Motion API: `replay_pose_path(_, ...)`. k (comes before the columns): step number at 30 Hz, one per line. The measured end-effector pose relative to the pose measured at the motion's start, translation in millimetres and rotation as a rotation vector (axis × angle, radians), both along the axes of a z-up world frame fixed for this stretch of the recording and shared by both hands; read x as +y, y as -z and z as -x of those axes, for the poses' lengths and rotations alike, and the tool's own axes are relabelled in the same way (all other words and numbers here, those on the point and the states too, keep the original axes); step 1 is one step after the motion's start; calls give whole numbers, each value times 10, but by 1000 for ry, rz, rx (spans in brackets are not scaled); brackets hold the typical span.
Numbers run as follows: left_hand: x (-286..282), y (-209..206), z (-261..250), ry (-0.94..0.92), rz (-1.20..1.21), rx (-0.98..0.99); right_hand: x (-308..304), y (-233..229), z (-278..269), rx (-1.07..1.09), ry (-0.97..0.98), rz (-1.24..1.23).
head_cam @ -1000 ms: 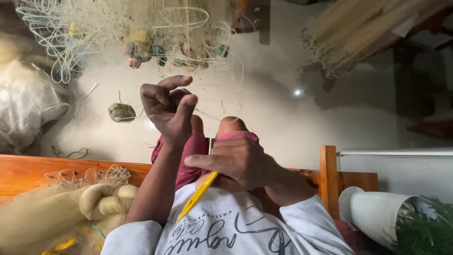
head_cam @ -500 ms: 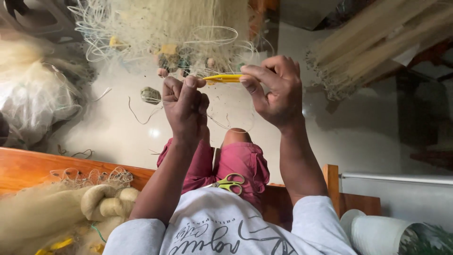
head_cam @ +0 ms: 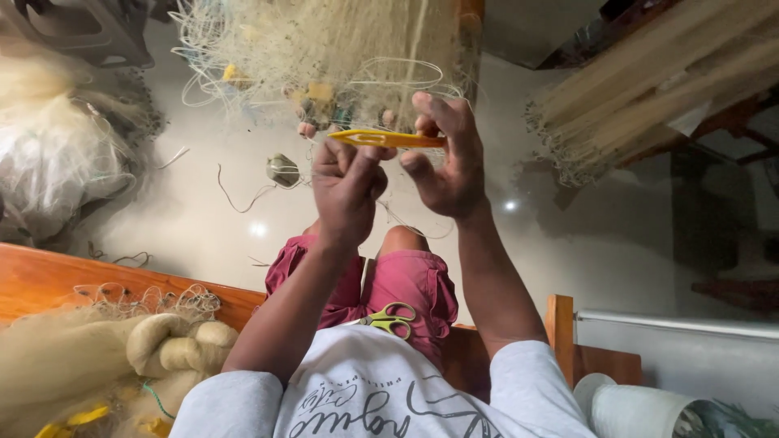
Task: A person is repairing a fishing net by weaving and knotting the mesh using a yellow shuttle and scissors.
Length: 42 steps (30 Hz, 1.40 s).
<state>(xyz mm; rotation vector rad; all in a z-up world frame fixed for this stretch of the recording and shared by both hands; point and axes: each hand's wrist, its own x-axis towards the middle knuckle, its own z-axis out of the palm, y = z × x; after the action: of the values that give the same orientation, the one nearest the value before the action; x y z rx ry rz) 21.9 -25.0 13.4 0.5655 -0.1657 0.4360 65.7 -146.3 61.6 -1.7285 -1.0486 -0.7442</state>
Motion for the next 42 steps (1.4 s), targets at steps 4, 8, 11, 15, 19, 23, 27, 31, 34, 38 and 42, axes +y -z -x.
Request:
replay_pose_path(4, -126, 214, -123, -81, -70, -45, 170, -151, 98, 11, -93, -19)
replay_pose_path(8, -85, 184, -125, -132, -231, -93, 12, -331, 436, -2, -14, -120)
replay_pose_path(11, 20, 123, -74, -82, -287, -87, -311, -308, 755, 91, -104, -377)
replay_pose_path(15, 116, 212, -102, 2, -255, -93, -603, -138, 954, 324, 248, -294)
replay_pose_path(19, 194, 166, -140, -92, -280, -101, -591, 139, 1050, 353, 391, 57)
replay_pose_path(23, 205, 189, -170, -87, -250, -100, -542, 792, 1290, 608, 440, 20)
replay_pose_path(27, 210, 315, -217, -57, -200, -75, -130, 760, 1606, 749, 155, -197)
replay_pose_path(31, 228, 378, -228, -48, -203, -89, -216, 969, 1502, 607, -43, -179)
replay_pose_path(34, 266, 317, -155, -77, -164, -83, -335, 854, 1327, 410, -59, -148)
replay_pose_path(38, 296, 264, -86, -198, -361, -99, -213, 193, 1222, 314, -174, 30)
replay_pose_path(42, 152, 188, -7, -254, -370, -135, -171, -179, 1127, 138, -311, 335)
